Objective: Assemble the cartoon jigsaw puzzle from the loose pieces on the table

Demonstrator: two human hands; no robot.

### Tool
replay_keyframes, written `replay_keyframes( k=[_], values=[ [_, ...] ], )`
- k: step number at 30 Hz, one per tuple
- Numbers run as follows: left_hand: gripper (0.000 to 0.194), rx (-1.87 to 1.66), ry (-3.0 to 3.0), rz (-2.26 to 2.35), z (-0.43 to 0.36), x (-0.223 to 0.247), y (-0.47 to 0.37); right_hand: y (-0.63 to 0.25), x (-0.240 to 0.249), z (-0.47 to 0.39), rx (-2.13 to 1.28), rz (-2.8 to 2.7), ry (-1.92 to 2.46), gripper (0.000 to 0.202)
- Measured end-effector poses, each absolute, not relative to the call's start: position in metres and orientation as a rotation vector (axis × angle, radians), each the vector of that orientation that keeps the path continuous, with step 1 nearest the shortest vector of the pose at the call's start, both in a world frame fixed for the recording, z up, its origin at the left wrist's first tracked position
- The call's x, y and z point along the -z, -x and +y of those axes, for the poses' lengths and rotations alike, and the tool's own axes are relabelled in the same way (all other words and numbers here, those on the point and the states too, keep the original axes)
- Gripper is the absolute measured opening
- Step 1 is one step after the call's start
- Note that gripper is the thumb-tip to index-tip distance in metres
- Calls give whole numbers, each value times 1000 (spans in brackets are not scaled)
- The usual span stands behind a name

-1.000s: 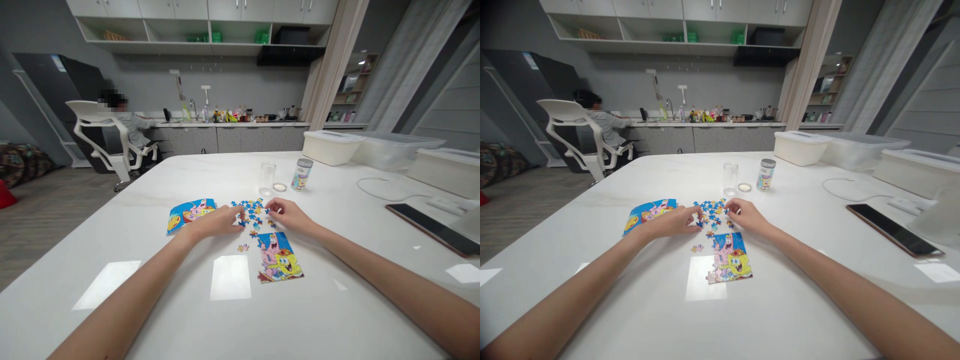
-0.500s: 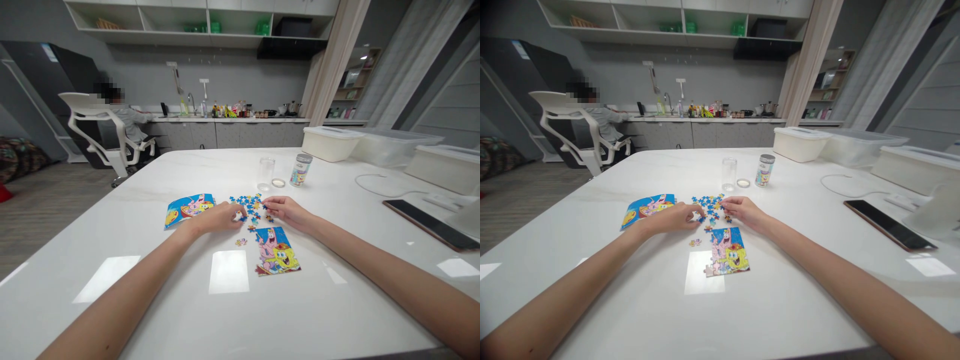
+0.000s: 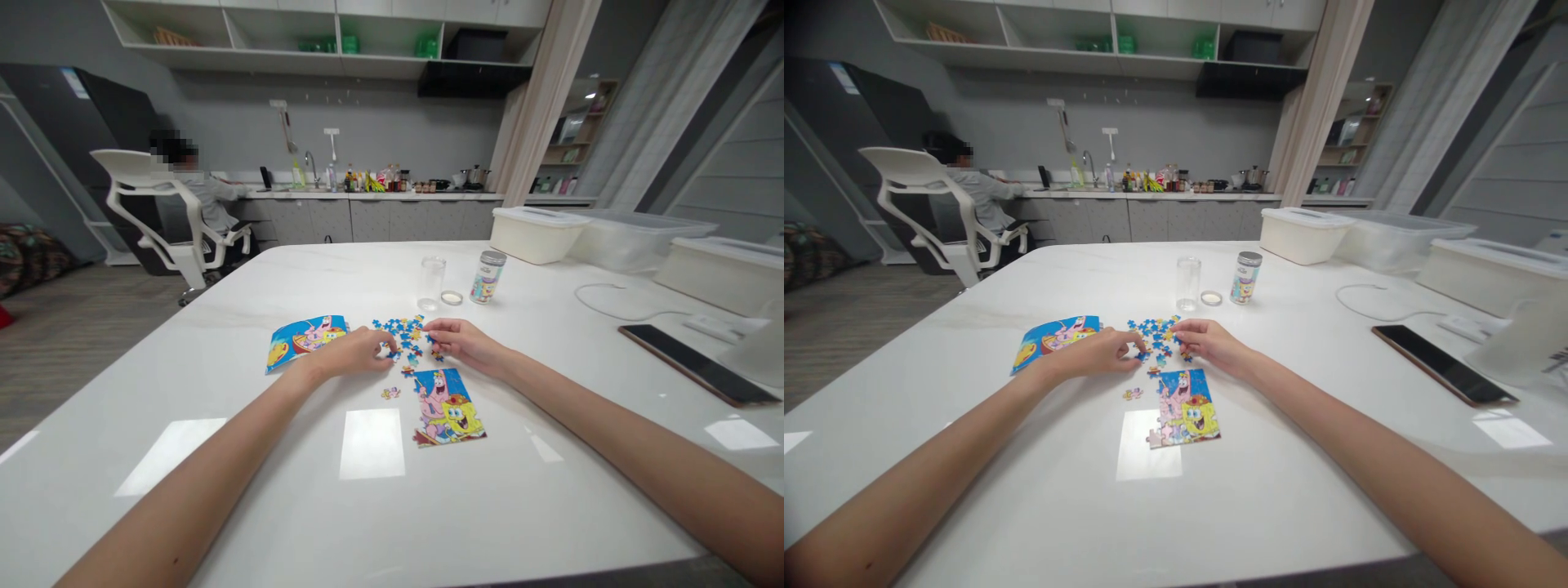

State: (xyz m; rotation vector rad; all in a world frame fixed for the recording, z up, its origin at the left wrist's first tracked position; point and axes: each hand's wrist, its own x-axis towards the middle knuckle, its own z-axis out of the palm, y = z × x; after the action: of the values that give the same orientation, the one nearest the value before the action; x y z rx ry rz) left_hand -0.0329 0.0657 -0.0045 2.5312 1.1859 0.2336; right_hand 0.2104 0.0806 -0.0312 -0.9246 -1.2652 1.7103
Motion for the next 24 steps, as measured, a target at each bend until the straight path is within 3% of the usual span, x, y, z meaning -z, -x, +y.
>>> replay_keyframes(
  k=[17,21,24],
  values=[
    [16,-206,-2526,1082,66,3,36,-211,33,82,-1696,-1326,960,22],
    [30,-212,-2500,1060,69,1,35,-211,30,81,-1699,-1332,987,19],
    [27,-214,-2495,1083,70,1,36,-211,28,80,-1730,-1303,960,22]
  ],
)
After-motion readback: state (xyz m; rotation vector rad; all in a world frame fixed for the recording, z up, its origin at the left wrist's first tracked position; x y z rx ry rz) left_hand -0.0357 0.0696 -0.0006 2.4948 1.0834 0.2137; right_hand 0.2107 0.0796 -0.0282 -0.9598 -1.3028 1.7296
